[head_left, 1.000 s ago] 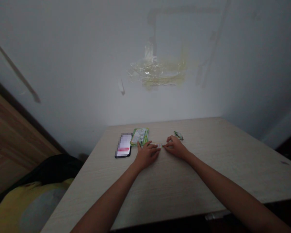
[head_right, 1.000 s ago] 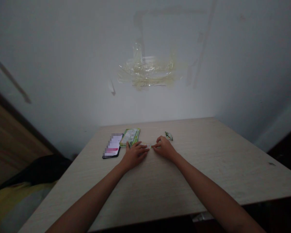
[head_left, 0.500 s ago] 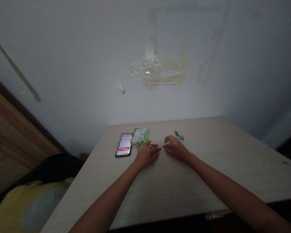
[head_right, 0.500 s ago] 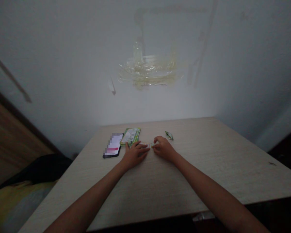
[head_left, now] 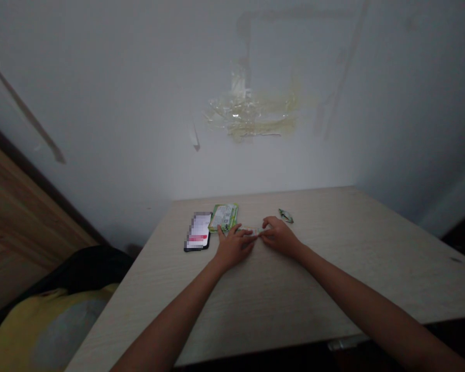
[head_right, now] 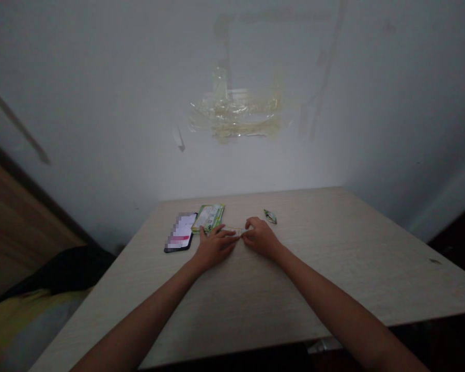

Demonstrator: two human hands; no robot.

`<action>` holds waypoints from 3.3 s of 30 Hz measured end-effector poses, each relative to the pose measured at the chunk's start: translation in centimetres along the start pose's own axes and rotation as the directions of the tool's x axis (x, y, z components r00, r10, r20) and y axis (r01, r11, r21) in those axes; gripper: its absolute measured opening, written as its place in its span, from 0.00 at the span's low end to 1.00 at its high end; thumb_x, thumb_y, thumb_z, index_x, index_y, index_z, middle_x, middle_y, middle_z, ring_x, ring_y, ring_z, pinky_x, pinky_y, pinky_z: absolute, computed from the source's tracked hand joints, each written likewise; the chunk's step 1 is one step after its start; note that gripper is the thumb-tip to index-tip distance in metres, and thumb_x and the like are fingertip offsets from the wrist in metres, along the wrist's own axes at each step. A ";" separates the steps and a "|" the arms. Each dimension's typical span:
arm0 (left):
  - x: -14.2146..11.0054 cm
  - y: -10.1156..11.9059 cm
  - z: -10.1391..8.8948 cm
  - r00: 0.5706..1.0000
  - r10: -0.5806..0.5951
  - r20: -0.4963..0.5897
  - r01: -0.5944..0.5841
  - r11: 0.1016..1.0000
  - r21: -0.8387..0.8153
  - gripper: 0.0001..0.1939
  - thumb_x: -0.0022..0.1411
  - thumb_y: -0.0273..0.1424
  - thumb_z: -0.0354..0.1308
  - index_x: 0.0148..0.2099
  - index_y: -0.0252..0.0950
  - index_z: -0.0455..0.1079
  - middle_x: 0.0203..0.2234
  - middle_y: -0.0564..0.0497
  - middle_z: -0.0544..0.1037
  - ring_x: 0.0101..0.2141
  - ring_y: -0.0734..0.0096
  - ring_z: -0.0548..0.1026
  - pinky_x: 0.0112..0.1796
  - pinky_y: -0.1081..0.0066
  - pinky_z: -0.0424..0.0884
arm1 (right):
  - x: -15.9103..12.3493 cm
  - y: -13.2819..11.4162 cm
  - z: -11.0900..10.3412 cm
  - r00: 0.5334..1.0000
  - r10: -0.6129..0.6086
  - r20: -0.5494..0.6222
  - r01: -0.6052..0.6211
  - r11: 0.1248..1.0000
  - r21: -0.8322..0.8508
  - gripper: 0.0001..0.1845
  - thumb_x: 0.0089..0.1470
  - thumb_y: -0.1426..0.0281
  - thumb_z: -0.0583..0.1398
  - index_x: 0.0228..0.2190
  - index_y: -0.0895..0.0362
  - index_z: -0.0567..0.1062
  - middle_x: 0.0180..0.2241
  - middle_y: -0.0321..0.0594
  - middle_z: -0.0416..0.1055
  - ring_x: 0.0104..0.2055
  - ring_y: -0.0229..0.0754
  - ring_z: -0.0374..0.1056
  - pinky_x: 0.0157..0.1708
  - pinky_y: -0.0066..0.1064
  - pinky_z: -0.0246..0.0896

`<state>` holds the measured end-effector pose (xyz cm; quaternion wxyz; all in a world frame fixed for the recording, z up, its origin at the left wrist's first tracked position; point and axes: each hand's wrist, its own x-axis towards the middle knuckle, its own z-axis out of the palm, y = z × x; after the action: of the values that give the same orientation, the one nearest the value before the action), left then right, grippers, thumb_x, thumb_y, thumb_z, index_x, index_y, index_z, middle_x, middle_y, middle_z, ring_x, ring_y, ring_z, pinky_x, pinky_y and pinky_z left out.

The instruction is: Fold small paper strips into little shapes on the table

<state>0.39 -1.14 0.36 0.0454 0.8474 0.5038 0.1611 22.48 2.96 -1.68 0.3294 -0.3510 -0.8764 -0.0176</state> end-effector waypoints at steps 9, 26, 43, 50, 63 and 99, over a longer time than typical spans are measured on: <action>0.0 -0.2 0.2 1.000 0.008 -0.029 -0.008 1.000 0.012 0.15 0.66 0.41 0.52 0.53 0.62 0.70 0.55 0.58 0.74 0.62 0.51 0.58 0.54 0.23 0.27 | -0.1 0.5 -0.3 0.992 0.118 -0.041 -0.121 0.990 -0.072 0.04 0.50 0.73 0.64 0.28 0.55 0.82 0.35 0.45 0.69 0.41 0.45 0.65 0.43 0.37 0.61; 0.0 -0.1 0.5 1.000 -0.005 -0.028 0.005 1.000 -0.004 0.15 0.66 0.41 0.52 0.53 0.61 0.70 0.55 0.58 0.73 0.63 0.53 0.57 0.55 0.26 0.23 | 0.2 -0.5 -0.3 1.000 -0.008 0.006 0.008 1.000 -0.009 0.05 0.51 0.75 0.63 0.29 0.55 0.81 0.37 0.44 0.70 0.44 0.46 0.65 0.45 0.38 0.60; 0.1 0.0 0.5 0.999 -0.002 -0.038 0.001 1.000 -0.018 0.14 0.66 0.40 0.52 0.52 0.58 0.71 0.54 0.57 0.74 0.61 0.54 0.59 0.56 0.28 0.24 | 0.0 0.9 -0.2 0.994 0.105 -0.019 -0.105 0.994 -0.018 0.04 0.50 0.73 0.64 0.28 0.56 0.82 0.35 0.44 0.71 0.40 0.44 0.66 0.42 0.37 0.62; 0.0 -0.1 0.5 0.999 0.006 -0.037 -0.008 0.999 -0.035 0.15 0.66 0.40 0.51 0.53 0.59 0.70 0.56 0.57 0.73 0.63 0.54 0.57 0.56 0.27 0.25 | 0.1 1.4 0.1 0.992 0.122 -0.044 -0.118 0.989 0.091 0.08 0.56 0.73 0.60 0.33 0.56 0.81 0.36 0.44 0.72 0.41 0.43 0.67 0.45 0.37 0.64; 0.1 -0.3 0.8 0.998 0.045 -0.048 -0.046 0.999 -0.015 0.16 0.65 0.37 0.53 0.54 0.56 0.69 0.58 0.55 0.71 0.64 0.55 0.56 0.57 0.27 0.29 | -0.5 1.9 0.6 0.998 0.061 0.011 -0.061 0.996 0.058 0.14 0.54 0.75 0.62 0.42 0.51 0.80 0.49 0.49 0.68 0.54 0.48 0.62 0.53 0.46 0.60; 0.4 0.0 0.0 0.999 -0.021 -0.048 0.021 1.000 -0.005 0.16 0.64 0.42 0.53 0.53 0.47 0.69 0.53 0.50 0.75 0.64 0.54 0.57 0.57 0.27 0.27 | 0.1 1.7 0.0 0.987 0.137 0.084 -0.146 0.984 0.104 0.20 0.57 0.75 0.57 0.51 0.58 0.74 0.49 0.51 0.71 0.52 0.47 0.65 0.55 0.43 0.61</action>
<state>0.55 -0.80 0.41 0.0370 0.8380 0.5132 0.1818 23.46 4.31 -1.93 0.3146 -0.3942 -0.8609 0.0675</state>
